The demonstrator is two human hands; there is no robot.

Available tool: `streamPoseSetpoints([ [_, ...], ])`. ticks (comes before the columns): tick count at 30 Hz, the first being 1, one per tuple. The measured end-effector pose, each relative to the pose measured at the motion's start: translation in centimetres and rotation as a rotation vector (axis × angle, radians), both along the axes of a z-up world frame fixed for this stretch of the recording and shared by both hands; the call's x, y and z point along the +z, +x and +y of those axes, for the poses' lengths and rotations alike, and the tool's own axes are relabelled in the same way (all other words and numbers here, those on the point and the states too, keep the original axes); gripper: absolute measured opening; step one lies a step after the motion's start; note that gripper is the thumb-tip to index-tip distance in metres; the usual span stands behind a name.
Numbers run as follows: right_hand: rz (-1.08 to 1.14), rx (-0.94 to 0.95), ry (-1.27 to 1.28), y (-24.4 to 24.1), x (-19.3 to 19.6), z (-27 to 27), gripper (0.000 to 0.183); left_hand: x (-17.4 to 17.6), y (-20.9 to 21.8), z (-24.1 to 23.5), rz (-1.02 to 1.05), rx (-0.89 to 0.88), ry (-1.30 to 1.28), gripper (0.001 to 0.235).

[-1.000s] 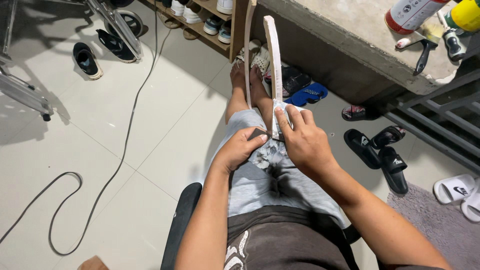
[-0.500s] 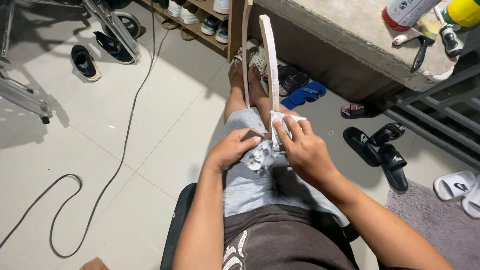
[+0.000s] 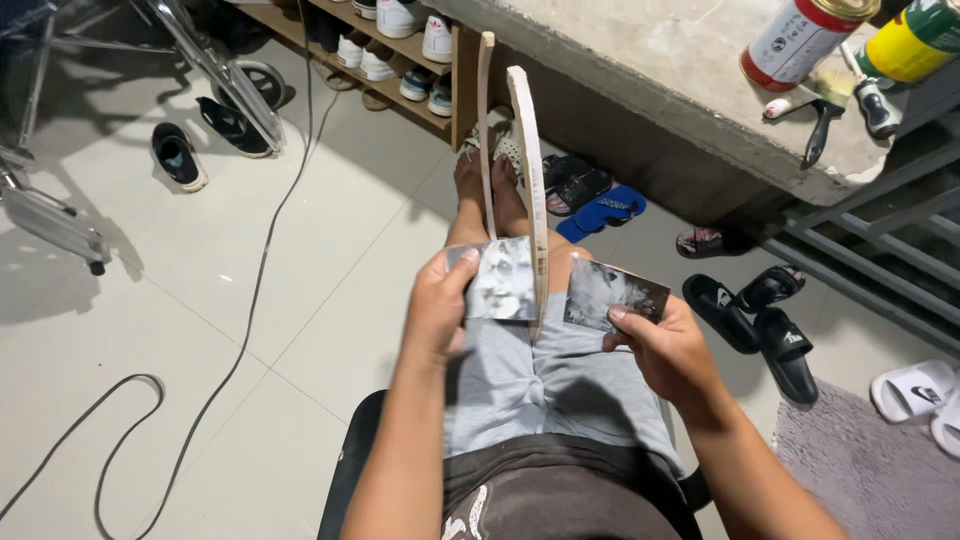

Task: The person uses a small scraper to apply a white substance from a palette onto a curved wooden piece. They repeatedly scrape the substance and spread it along the length of the wood, occasionally switching between two scrapers.

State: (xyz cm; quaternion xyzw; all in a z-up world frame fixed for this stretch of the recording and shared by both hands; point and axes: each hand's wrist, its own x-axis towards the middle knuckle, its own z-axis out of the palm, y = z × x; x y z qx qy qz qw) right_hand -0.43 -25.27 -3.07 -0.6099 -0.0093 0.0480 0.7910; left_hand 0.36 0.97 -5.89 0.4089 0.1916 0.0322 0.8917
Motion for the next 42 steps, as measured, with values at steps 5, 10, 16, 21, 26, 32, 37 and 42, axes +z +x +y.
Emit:
streamPoseSetpoints([
  [5,-0.593,-0.005,-0.440,-1.3,5.0,2.4,0.037,0.6,0.2,-4.6,-0.002,0.128,-0.207,0.008],
  [10,-1.193,-0.094,-0.811,-1.0,3.7,2.8,0.040,3.1,-0.9,-6.9,-0.010,0.161,-0.343,0.005],
  [16,-1.245,-0.099,-0.838,-0.5,2.7,1.8,0.053,9.6,-3.0,-6.9,-0.061,0.178,-0.380,0.006],
  [21,-1.163,0.029,-0.884,1.3,2.5,0.1,0.063,16.7,-4.8,-5.3,-0.184,0.175,-0.343,0.013],
  [26,-0.251,0.116,-0.134,2.6,2.4,-2.2,0.030,6.6,-1.6,-5.0,-0.151,0.115,-0.424,0.002],
  [32,0.034,0.359,-0.016,4.1,-0.8,-1.8,0.032,3.6,-0.7,-6.2,-0.146,0.032,-0.521,0.004],
  [37,0.092,0.315,-0.113,5.5,-0.7,-2.2,0.032,8.2,-2.1,-3.3,-0.184,0.049,-0.516,0.011],
  [42,0.193,0.021,0.043,8.1,1.6,0.8,0.022,4.2,-0.3,-0.6,-0.140,0.170,-0.543,0.006],
])
